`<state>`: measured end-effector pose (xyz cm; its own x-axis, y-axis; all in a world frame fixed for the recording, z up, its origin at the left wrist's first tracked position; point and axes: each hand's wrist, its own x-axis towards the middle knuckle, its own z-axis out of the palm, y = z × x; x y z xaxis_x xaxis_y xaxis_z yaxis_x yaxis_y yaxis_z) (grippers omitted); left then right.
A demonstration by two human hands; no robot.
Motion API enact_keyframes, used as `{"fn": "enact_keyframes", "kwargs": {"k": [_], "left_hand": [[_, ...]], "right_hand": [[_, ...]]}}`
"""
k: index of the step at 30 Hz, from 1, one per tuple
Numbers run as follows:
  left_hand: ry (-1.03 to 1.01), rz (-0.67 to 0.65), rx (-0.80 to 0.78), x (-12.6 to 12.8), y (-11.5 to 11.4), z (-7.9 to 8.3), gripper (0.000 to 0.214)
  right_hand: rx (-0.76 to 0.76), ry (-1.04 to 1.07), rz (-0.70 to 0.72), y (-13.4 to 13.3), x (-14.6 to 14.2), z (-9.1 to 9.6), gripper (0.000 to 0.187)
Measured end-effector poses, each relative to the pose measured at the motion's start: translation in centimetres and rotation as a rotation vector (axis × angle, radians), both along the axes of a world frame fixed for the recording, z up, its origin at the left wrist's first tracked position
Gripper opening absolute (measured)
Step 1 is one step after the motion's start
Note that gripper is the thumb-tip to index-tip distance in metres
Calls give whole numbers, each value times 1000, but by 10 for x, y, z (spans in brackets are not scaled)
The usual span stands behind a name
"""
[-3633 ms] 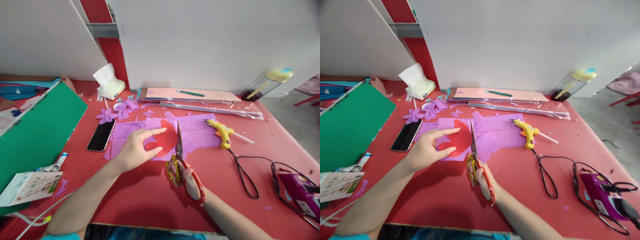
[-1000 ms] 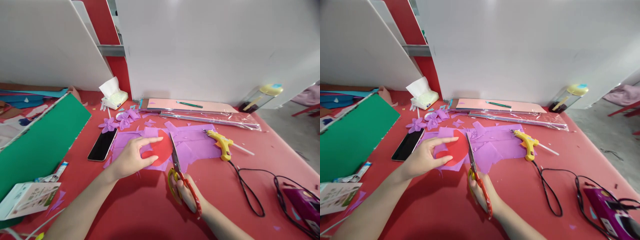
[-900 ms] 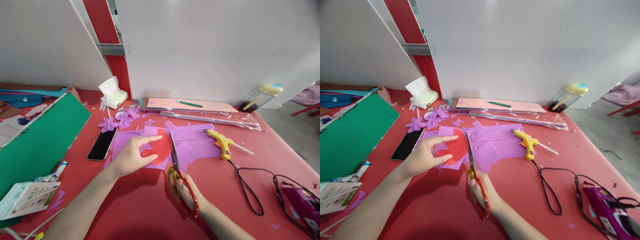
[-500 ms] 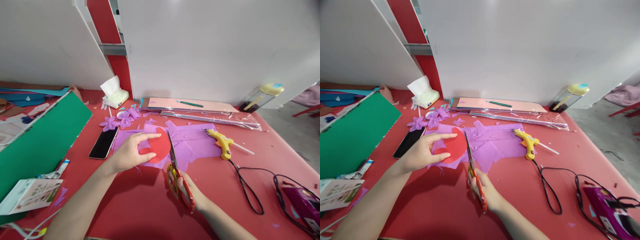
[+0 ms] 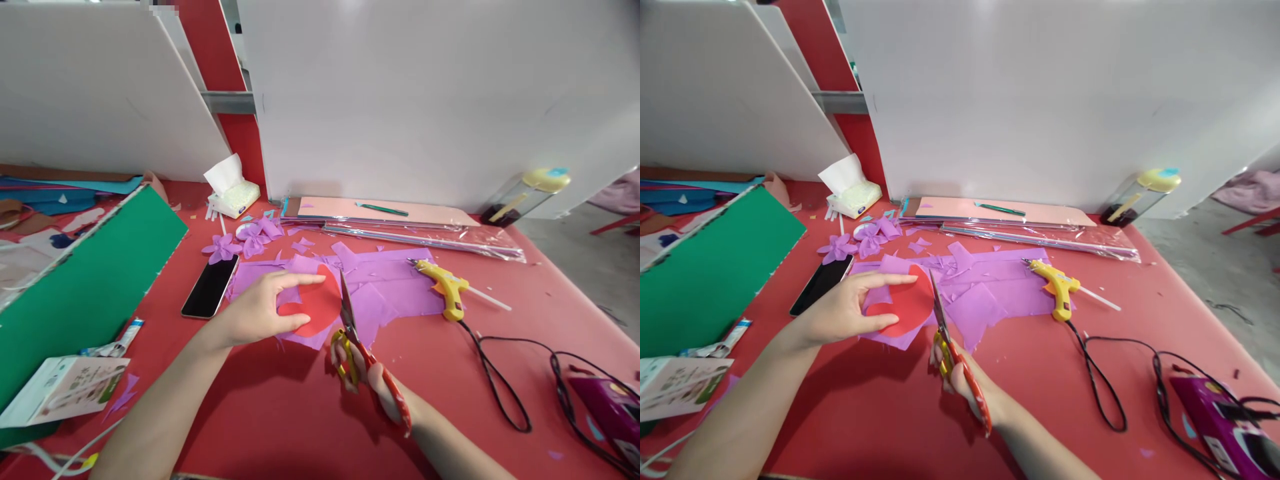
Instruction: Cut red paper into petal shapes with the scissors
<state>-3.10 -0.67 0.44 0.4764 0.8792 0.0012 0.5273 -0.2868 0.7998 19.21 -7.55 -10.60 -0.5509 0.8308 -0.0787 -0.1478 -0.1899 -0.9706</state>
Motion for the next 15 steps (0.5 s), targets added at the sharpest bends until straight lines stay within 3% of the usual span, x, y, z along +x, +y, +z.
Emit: {"fn": "enact_keyframes", "kwargs": {"k": [6,15], "left_hand": [[3,-53,-29,3,-2,0,56],[26,-59,32,6,-4,-4,53]], "right_hand": [[3,-2,-5,-5,2,-15,56],[75,-15,-22,-1,-3,-8,58]]}}
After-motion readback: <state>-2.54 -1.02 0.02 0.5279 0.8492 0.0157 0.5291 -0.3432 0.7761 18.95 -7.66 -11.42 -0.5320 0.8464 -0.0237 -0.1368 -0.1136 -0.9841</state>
